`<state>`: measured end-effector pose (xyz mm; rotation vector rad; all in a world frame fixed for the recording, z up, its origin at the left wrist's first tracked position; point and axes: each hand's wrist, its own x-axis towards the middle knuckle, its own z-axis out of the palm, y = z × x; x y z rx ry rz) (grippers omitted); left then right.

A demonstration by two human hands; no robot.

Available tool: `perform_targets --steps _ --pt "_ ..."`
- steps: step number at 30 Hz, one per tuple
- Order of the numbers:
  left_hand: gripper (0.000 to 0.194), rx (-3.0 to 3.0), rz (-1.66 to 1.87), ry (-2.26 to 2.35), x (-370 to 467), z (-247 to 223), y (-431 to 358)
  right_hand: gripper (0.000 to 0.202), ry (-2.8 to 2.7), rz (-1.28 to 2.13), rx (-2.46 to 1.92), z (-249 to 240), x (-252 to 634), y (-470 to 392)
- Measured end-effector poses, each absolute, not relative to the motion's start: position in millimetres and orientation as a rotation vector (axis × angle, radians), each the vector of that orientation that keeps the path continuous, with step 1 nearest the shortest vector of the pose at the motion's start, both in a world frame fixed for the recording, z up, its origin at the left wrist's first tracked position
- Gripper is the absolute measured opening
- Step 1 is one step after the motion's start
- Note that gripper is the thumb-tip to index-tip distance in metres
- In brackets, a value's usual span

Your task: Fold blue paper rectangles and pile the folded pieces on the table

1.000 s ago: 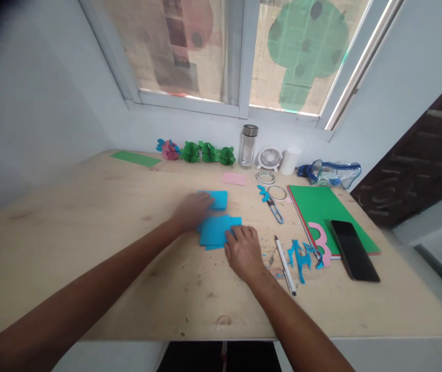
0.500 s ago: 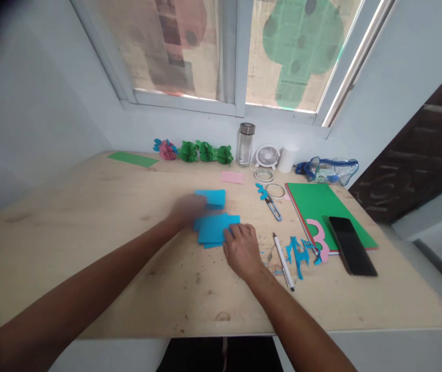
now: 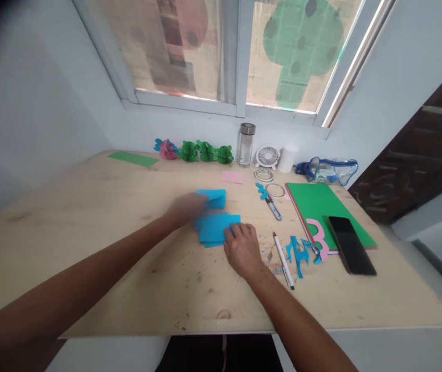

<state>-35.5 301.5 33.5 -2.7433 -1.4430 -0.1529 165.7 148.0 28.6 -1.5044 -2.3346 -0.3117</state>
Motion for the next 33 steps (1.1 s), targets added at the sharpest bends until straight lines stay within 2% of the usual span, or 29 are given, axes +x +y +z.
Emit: perform_targets --steps 7,13,20,26,33 --pt "0.033 -2.673 -0.278 -1.441 -31.6 48.2 284.9 0.025 -2.340 -0.303 -1.507 30.0 166.2 147.5" --pt "0.017 -2.683 -0.386 -1.308 -23.9 55.7 229.6 0.023 -2.349 -0.272 -1.517 31.5 165.4 147.7" --pt "0.024 -2.766 -0.313 -1.337 -9.5 33.6 189.6 0.013 -2.306 -0.218 -1.540 43.7 173.2 143.9" --pt "0.024 -2.891 -0.200 -1.376 -17.0 40.4 192.0 0.020 -2.190 -0.188 -1.564 57.8 182.2 125.9" --pt "0.030 -2.887 -0.170 -1.605 -18.8 40.6 198.8 0.021 -2.147 -0.115 -1.535 52.9 174.5 121.5"
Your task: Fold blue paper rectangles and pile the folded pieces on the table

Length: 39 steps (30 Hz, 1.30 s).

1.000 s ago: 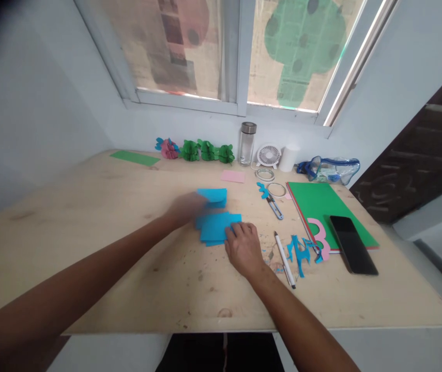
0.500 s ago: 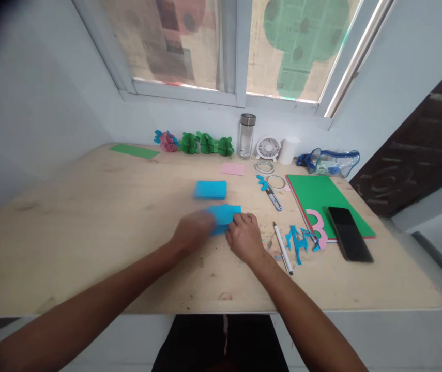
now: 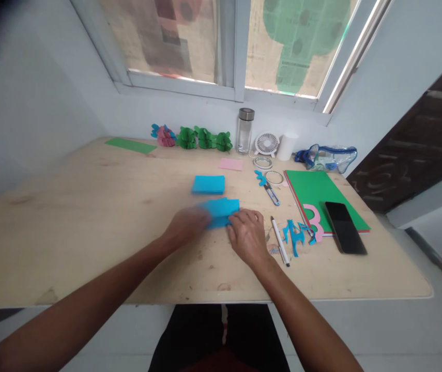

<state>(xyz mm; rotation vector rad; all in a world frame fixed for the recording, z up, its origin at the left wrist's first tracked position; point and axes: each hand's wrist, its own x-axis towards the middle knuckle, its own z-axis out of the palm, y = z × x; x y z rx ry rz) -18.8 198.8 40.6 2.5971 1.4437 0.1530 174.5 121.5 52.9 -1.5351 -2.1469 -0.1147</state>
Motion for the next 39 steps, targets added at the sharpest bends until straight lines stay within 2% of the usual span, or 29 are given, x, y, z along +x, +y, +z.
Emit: perform_targets --steps 8,16,22,27,31,39 --pt "0.024 2.472 0.305 1.449 -22.1 44.4 201.3 0.024 -2.019 -0.063 -1.618 44.4 174.1 138.0" --pt "0.028 2.461 0.465 1.301 -30.6 43.2 214.2 0.013 -1.978 -0.007 -1.642 42.5 170.5 153.8" --pt "0.017 2.520 0.550 1.266 -34.4 41.3 215.3 0.012 -1.990 0.017 -1.604 45.3 167.8 165.2" --pt "0.023 2.583 0.651 1.318 -35.7 38.9 207.1 0.015 -2.029 0.031 -1.532 44.9 165.9 162.3" --pt "0.026 2.638 0.663 1.299 -34.1 37.3 201.7 0.010 -2.105 0.029 -1.459 46.4 164.3 159.3" --pt "0.022 2.664 0.607 1.349 -44.4 35.6 196.9 0.018 -2.142 -0.013 -1.375 47.0 162.9 160.9"
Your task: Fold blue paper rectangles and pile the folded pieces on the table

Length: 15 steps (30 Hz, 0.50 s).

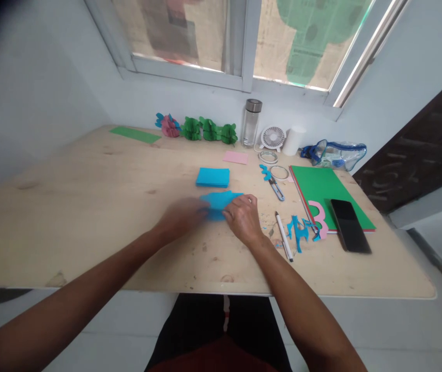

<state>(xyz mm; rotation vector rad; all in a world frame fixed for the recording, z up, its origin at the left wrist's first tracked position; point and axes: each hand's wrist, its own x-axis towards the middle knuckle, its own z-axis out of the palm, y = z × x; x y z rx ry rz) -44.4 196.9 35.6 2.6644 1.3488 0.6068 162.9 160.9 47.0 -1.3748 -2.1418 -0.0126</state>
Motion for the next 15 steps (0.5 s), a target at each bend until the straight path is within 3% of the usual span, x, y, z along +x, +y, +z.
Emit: perform_targets --steps 15 --pt "0.021 2.637 0.524 1.290 -56.7 40.0 209.7 0.015 -2.106 0.086 -1.407 42.5 167.2 160.4"
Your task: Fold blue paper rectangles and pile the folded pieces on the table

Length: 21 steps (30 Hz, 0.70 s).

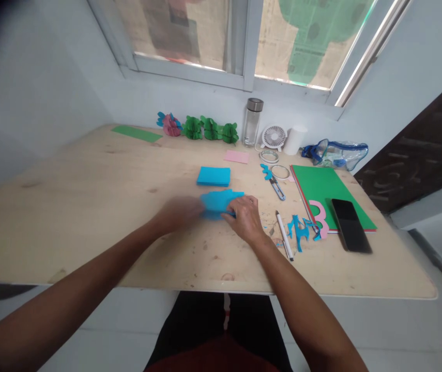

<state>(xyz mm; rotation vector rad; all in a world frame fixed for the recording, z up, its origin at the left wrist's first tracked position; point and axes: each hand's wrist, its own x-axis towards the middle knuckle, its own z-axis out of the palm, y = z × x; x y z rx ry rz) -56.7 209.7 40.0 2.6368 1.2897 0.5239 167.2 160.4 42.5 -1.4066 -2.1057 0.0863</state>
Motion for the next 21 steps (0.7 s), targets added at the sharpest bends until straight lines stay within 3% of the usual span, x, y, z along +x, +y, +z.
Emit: perform_targets --steps 6,12,21 --pt "0.018 2.647 0.584 1.294 -53.6 35.0 210.1 0.023 -2.135 0.161 -1.394 44.1 171.8 159.5" --pt "0.012 2.724 0.704 1.209 -54.0 39.4 208.9 0.017 -2.084 0.113 -1.379 46.6 168.7 157.3" --pt "0.019 2.862 0.965 0.951 -51.8 64.8 131.5 0.013 -2.160 0.013 -1.235 55.7 179.4 95.9"
